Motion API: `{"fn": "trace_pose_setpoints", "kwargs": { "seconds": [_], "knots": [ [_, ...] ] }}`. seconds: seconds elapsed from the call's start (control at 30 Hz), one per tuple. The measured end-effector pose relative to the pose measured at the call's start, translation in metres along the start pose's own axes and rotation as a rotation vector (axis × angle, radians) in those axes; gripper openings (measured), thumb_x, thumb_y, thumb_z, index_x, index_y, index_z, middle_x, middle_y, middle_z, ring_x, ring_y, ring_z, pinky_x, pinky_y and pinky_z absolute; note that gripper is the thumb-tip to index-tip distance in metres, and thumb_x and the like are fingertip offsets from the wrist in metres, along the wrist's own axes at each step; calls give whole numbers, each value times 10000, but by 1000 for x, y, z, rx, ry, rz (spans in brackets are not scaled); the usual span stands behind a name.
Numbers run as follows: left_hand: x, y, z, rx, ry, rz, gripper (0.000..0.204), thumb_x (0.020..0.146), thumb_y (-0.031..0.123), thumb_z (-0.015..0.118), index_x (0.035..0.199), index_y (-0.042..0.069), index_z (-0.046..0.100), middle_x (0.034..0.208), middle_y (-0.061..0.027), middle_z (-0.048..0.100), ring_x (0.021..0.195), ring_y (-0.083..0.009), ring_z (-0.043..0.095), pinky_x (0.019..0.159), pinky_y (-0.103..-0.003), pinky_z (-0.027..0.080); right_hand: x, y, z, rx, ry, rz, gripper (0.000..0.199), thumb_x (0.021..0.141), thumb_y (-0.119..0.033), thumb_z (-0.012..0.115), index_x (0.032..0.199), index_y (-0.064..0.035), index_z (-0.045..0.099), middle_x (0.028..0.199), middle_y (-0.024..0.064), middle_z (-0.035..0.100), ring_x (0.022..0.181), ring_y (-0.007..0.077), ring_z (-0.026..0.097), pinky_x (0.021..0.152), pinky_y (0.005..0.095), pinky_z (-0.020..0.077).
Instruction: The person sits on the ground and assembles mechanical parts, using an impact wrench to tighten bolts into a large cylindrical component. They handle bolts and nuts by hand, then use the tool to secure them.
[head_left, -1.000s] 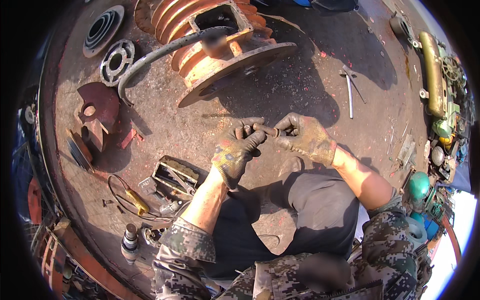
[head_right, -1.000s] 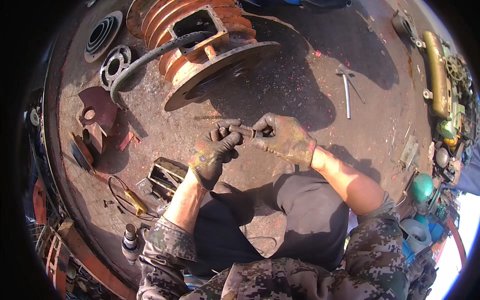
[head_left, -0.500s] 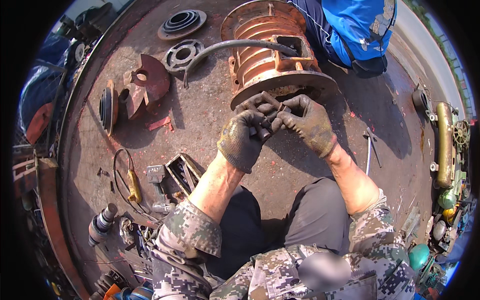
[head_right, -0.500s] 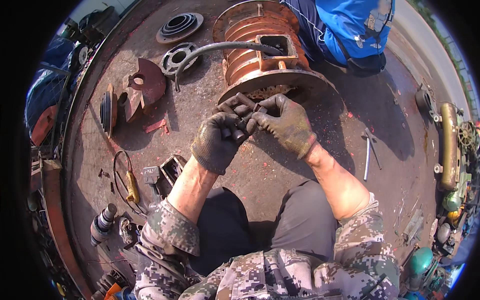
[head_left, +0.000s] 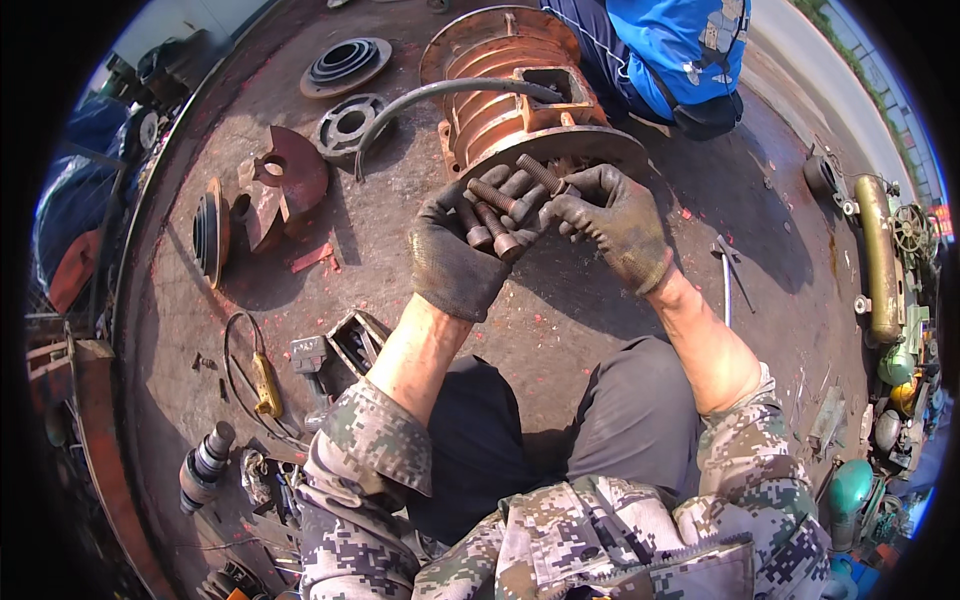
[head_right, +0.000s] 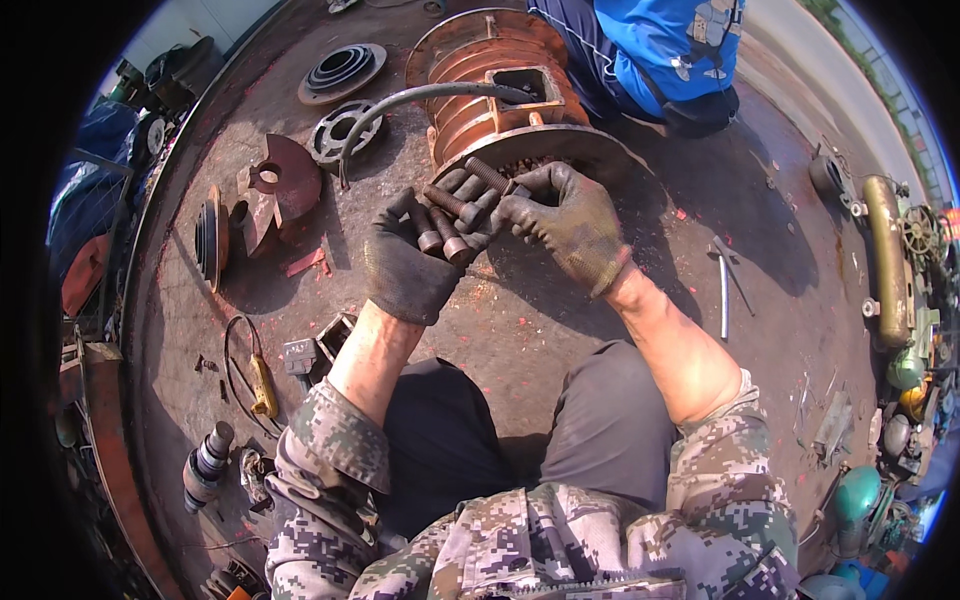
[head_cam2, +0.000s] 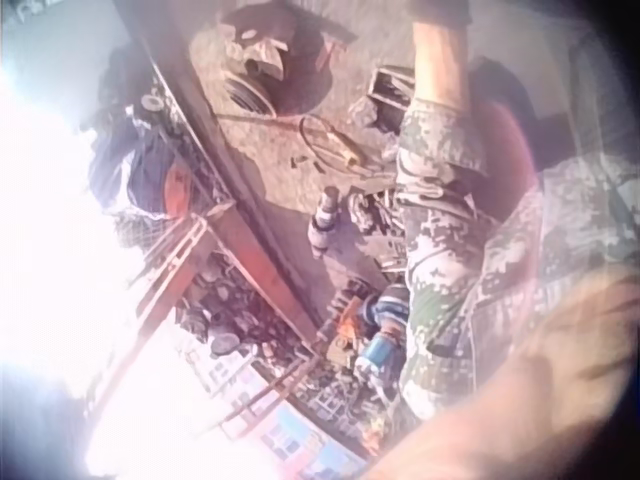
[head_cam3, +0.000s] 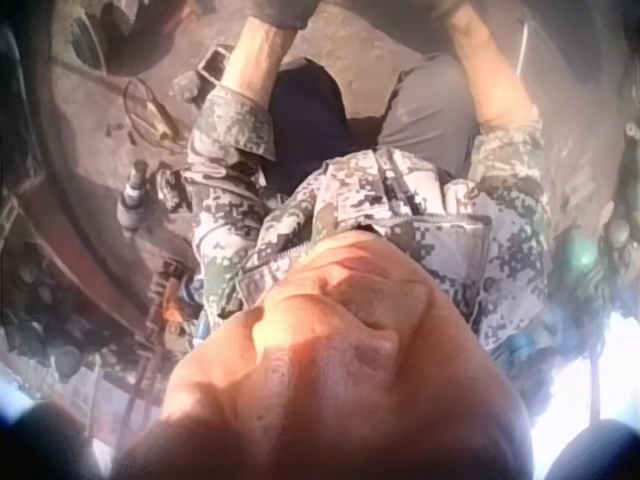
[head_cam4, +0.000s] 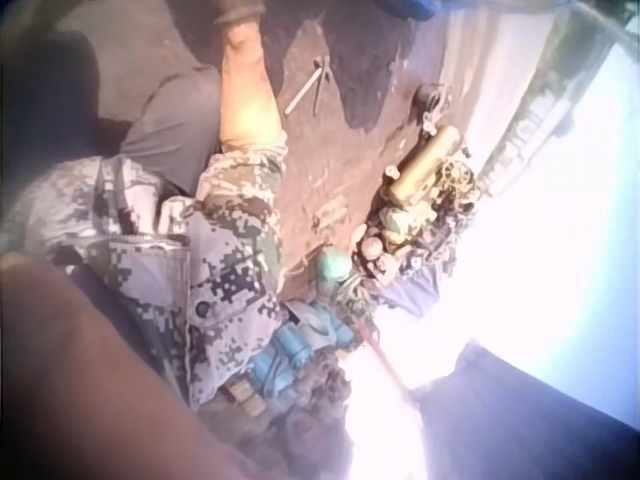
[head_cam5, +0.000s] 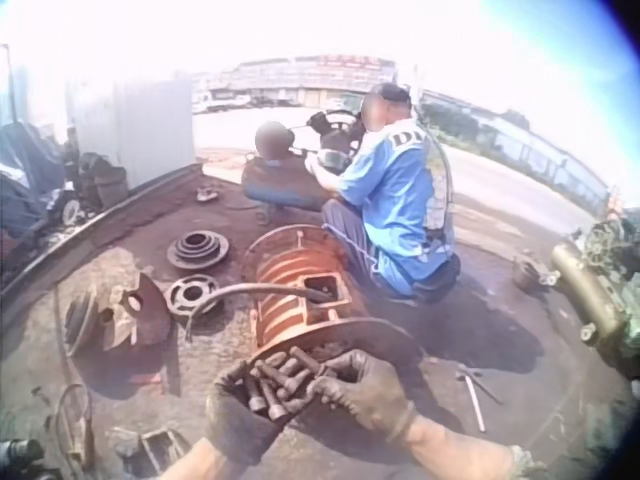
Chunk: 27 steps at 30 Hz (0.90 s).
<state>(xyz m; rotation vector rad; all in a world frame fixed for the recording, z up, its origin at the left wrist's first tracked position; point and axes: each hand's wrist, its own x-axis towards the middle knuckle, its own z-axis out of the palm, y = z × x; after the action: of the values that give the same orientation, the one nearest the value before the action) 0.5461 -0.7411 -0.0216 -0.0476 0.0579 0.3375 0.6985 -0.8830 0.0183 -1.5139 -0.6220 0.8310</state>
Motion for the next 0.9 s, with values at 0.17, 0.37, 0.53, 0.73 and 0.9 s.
{"fn": "trace_pose_setpoints", "kwargs": {
  "seconds": [0.17,0.37,0.53,0.73,0.9],
  "knots": [
    [5,-2,-1,40,79,26,583,1101,365,387,1477,-80,410,1455,-277,531,1346,-453,525,1206,-659,356,1,2,-1,9,4,20,258,941,-102,782,1121,36,661,923,50,704,763,75,630,682,229,516],
    [8,-2,-17,332,442,8,460,1067,347,519,1283,-55,576,1139,-179,664,1097,-312,662,1037,-499,555,18,30,-34,289,156,232,218,971,-175,772,1059,-4,668,870,59,694,684,118,645,627,237,547],
    [19,-23,-16,516,536,-50,414,1067,361,533,1192,-29,599,1039,-131,675,944,-255,692,838,-400,629,38,83,-83,461,424,406,155,989,-158,739,978,-14,682,819,57,677,619,117,617,529,227,518],
    [27,-33,-18,570,543,-137,411,1073,393,550,1179,0,612,946,-140,675,811,-254,679,746,-387,619,51,86,-86,390,631,429,148,981,-133,736,933,1,696,831,85,689,616,137,634,505,235,532],
    [26,-38,-16,662,546,-153,428,1066,410,565,1179,1,612,919,-128,674,776,-226,666,726,-368,619,60,101,-94,370,682,417,100,975,-110,733,963,-16,701,927,84,696,656,158,646,510,220,535]
  ]
}}
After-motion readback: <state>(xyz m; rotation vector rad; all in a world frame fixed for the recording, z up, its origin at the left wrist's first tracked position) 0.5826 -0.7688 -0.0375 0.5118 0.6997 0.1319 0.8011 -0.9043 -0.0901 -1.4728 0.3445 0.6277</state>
